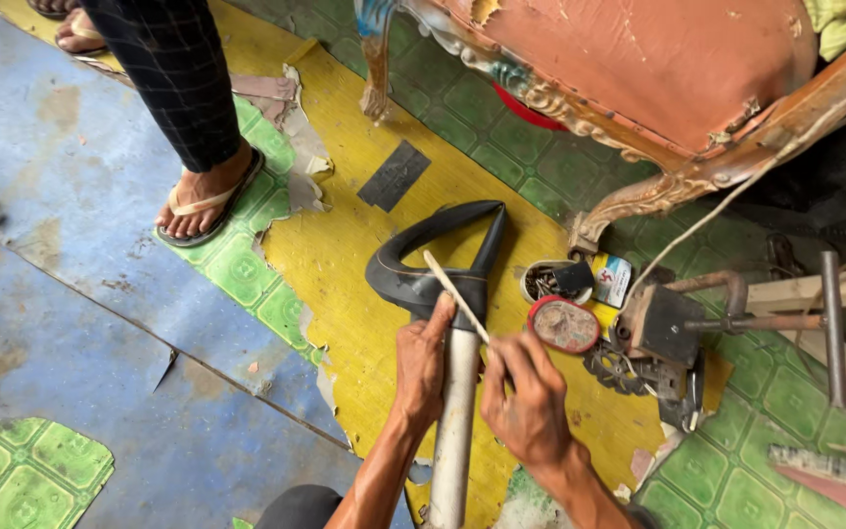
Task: The person uses a small tool to work on a puncture in a bicycle inner tube, then applies a white substance with a stick and presses the area with a cylindrical roller. The person continues to rub the treated area with the stick and then places the tube onto a metal stand.
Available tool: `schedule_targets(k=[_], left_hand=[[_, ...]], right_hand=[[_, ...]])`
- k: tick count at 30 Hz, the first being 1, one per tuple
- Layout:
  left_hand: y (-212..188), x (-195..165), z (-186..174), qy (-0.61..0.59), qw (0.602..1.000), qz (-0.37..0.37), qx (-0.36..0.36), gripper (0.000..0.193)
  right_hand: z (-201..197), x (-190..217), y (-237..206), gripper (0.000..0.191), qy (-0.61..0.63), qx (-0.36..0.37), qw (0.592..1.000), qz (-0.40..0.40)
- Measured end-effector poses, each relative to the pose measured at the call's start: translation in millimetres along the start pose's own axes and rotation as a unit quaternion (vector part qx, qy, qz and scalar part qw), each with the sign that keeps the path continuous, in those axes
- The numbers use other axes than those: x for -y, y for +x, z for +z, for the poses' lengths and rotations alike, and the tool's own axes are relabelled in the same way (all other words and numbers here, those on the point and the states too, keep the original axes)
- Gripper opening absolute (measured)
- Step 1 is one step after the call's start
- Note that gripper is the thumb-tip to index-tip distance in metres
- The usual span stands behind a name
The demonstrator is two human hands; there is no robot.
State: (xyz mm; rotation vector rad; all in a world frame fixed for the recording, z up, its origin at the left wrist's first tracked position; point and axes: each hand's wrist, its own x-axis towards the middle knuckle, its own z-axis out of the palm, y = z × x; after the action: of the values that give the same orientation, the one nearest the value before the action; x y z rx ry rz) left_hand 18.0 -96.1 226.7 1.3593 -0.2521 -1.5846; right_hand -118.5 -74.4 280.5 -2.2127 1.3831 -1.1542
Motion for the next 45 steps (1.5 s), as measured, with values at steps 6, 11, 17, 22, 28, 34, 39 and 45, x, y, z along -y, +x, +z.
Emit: schedule_targets(k=[6, 11, 17, 22, 28, 34, 39, 45], left_hand=[[-1, -7, -5, -0.083, 0.995, 0.009, 0.052, 0.058], [4, -1, -7, -0.072, 0.996, 0.004, 0.052, 0.057], [9, 11, -4, -0.015, 0.999, 0.04, 0.026, 0.063], [2, 5, -4, -0.026, 0.999, 0.001, 0.04, 0.059], [-5, -5, -1, -0.046, 0.998, -0.015, 0.044, 0.059], [-5, -3, -2, -0.028, 0.999, -0.002, 0.044, 0.061], [-1, -2, -6, -0.008, 1.0, 0.008, 0.021, 0.061], [-4, -2, -5, -0.029, 0.999, 0.02, 0.027, 0.06]], right_hand=[[0, -3, 4, 0.012, -0.017, 0.014, 1.0, -0.014], [-2, -4, 5, 0.014, -0.018, 0.012, 1.0, -0.022], [-2, -4, 6, 0.013, -0.005, 0.017, 1.0, -0.021], [-6, -4, 8, 0.016, -0.074, -0.031, 0.993, -0.089], [-7, -1, 7, 0.013, -0.009, 0.004, 1.0, -0.028], [-7, 3, 10, 0.014, 0.012, 0.007, 0.999, -0.045], [-7, 4, 11, 0.011, -0.01, 0.009, 0.999, -0.029], [-9, 5, 11, 0.015, 0.009, 0.03, 0.999, -0.031]])
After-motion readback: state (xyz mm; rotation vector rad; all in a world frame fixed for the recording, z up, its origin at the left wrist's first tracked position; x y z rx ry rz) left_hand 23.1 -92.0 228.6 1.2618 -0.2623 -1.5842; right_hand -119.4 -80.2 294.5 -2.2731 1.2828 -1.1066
